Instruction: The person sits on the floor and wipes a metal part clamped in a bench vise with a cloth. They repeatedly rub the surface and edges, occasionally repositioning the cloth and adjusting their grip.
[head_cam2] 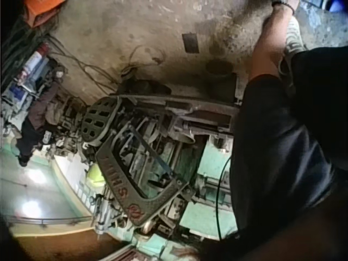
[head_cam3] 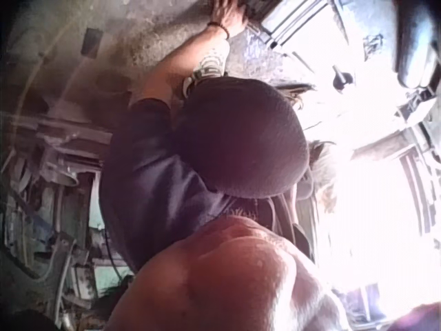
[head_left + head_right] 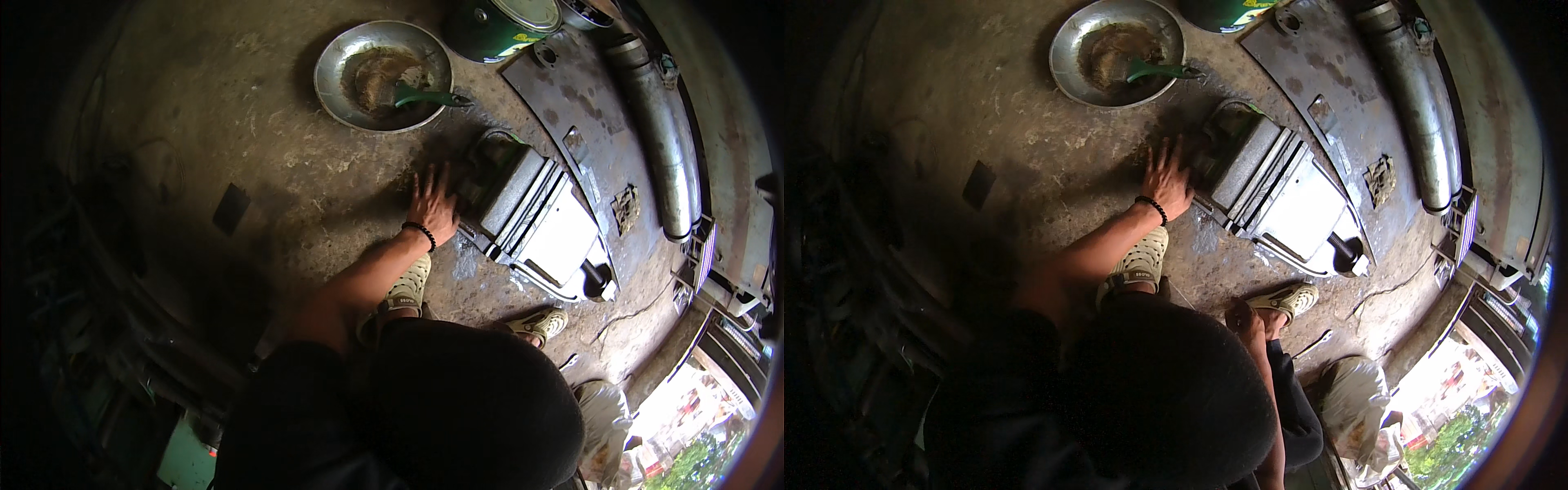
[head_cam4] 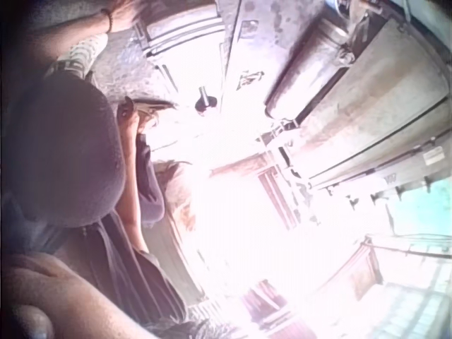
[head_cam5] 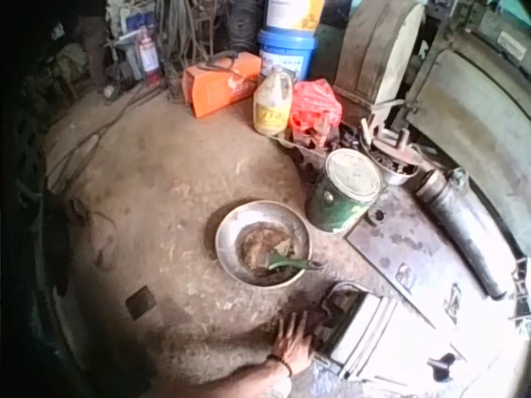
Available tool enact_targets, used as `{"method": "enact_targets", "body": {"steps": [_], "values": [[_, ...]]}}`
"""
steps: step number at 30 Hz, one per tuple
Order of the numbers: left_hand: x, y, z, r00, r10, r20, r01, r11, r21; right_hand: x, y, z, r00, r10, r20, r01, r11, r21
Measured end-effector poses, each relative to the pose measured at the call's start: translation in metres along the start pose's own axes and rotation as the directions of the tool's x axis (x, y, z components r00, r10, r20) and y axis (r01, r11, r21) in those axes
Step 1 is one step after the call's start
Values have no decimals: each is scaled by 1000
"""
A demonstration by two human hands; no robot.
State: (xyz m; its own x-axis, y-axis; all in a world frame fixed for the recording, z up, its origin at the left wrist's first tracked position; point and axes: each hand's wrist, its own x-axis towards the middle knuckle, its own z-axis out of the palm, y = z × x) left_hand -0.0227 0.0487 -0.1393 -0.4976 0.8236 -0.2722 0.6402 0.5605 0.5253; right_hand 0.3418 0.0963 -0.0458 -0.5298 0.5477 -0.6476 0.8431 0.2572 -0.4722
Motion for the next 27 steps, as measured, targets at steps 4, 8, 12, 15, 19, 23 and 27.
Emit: {"method": "enact_targets", "body": {"steps": [4,8,12,15,19,23,27], "values": [[5,4,5,998,13,-64,-8,997,70,0,5,2,1000,-9,21,8,1000,21],[13,-5,-6,993,107,56,-113,986,124,-2,5,0,999,-22,42,20,999,47],[19,-11,-18,969,195,152,-216,967,136,-3,4,-1,998,-31,57,27,998,60],[20,-14,-19,962,211,172,-239,958,161,-7,3,-2,998,-33,60,30,998,60],[10,-16,-15,969,237,62,-242,967,81,-10,2,-3,999,-25,45,23,999,49],[-12,-11,-22,968,200,150,-214,973,84,-13,5,-3,999,-13,46,11,999,44],[-34,-9,-33,897,163,412,-221,970,98,-17,16,-1,998,-3,60,1,999,41]]}}
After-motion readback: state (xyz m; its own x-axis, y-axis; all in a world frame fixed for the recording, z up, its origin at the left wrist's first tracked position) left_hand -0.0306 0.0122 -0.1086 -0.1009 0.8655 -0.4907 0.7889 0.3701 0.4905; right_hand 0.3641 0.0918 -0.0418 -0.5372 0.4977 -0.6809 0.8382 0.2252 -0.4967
